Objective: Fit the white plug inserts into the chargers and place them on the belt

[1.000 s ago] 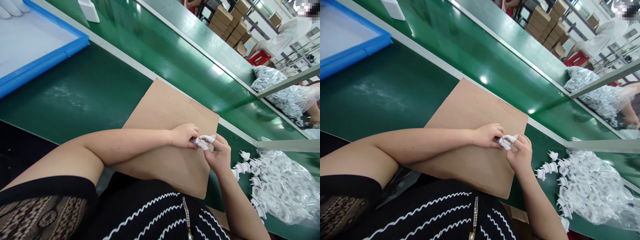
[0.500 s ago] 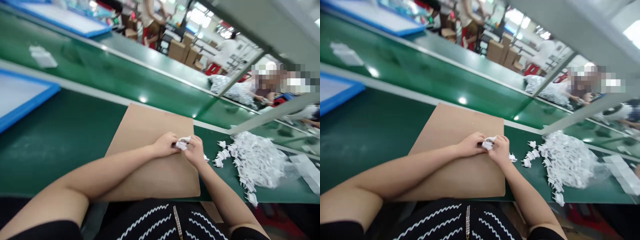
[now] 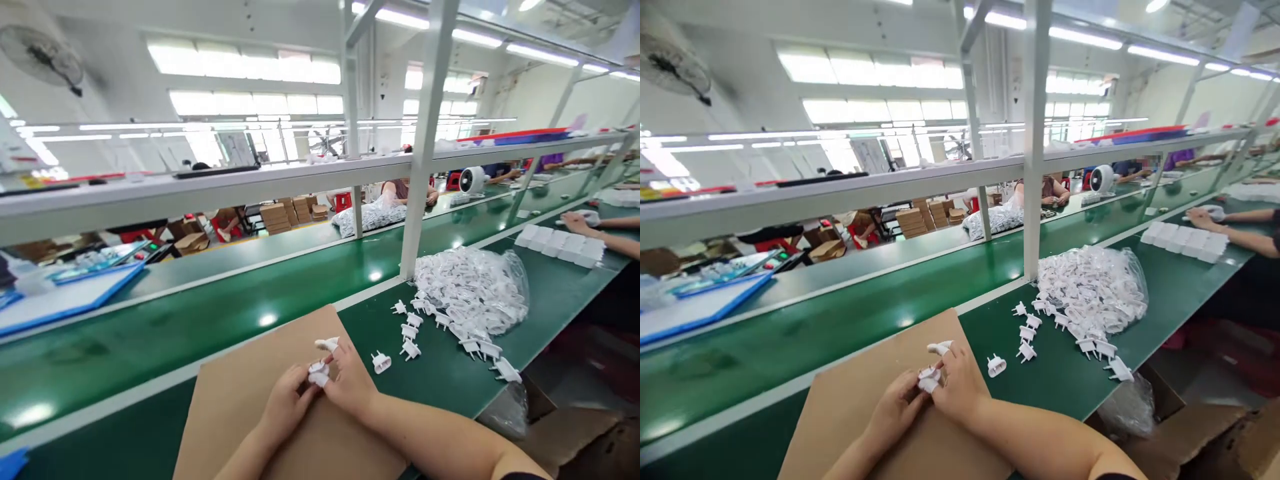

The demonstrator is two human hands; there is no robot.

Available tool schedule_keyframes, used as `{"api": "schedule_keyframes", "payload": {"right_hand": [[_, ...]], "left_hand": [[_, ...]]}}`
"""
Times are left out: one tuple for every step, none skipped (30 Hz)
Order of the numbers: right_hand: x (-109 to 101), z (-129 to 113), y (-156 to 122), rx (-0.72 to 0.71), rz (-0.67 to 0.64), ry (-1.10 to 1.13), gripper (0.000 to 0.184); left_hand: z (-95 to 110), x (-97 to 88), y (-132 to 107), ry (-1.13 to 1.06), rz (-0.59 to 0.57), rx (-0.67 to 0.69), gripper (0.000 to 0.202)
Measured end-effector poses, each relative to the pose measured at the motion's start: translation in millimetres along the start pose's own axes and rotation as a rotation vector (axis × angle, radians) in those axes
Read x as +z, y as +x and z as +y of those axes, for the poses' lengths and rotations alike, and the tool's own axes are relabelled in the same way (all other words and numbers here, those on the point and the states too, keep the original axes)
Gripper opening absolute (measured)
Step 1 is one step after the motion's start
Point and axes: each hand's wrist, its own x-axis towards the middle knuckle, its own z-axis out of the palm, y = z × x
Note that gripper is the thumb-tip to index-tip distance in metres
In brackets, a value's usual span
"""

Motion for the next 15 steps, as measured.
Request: {"api": "schedule_keyframes", "payload": {"right_hand": [[3.0,0.7,-0.9,0.032,0.003,0.026,0.058],[6.8,1.9,-1.9,0.058,0.001,0.056,0.059],[11.2,3.3,-2.8,0.077,-0.004,0.086,0.061],[15.7,4.8,-3.4,0.094,-0.011,0.116,0.063],[19.8,6.4,-3.7,0.112,-0.014,0.141,0.065],[23.1,8.0,-3.6,0.13,-0.016,0.159,0.068],[25.5,9.5,-3.2,0.147,-0.02,0.17,0.07],[27.0,11.1,-2.6,0.163,-0.024,0.175,0.072],[27.8,12.8,-1.9,0.177,-0.031,0.174,0.073],[28.3,14.8,-1.1,0.189,-0.038,0.169,0.074],[29.2,17.1,0.0,0.199,-0.045,0.16,0.076],[30.9,19.7,1.4,0.206,-0.05,0.151,0.081],[33.9,22.6,3.3,0.212,-0.058,0.14,0.085],[38.5,25.7,6.0,0.219,-0.081,0.126,0.087],[44.6,28.8,9.7,0.238,-0.115,0.108,0.085]], "left_hand": [[-1.5,-0.7,0.0,0.031,-0.003,-0.01,0.024],[-3.3,-1.4,-0.1,0.055,-0.006,-0.019,0.024],[-5.3,-2.0,-0.3,0.07,-0.01,-0.029,0.025],[-7.7,-2.7,-0.1,0.077,-0.02,-0.043,0.026],[-10.4,-3.5,0.6,0.078,-0.028,-0.064,0.027],[-13.2,-4.6,2.4,0.073,-0.032,-0.09,0.028],[-16.0,-6.0,5.7,0.062,-0.036,-0.12,0.031],[-18.5,-7.7,10.7,0.046,-0.031,-0.162,0.035],[-20.7,-9.9,17.6,0.029,-0.014,-0.219,0.04],[-22.7,-12.5,26.4,0.013,0.012,-0.283,0.044],[-24.6,-15.7,36.8,-0.005,0.05,-0.34,0.049],[-26.7,-19.4,48.6,-0.02,0.089,-0.384,0.054],[-29.4,-23.8,61.4,-0.022,0.137,-0.412,0.058],[-33.0,-29.0,74.7,-0.004,0.183,-0.429,0.061],[-37.7,-34.8,88.3,0.038,0.217,-0.438,0.063]]}}
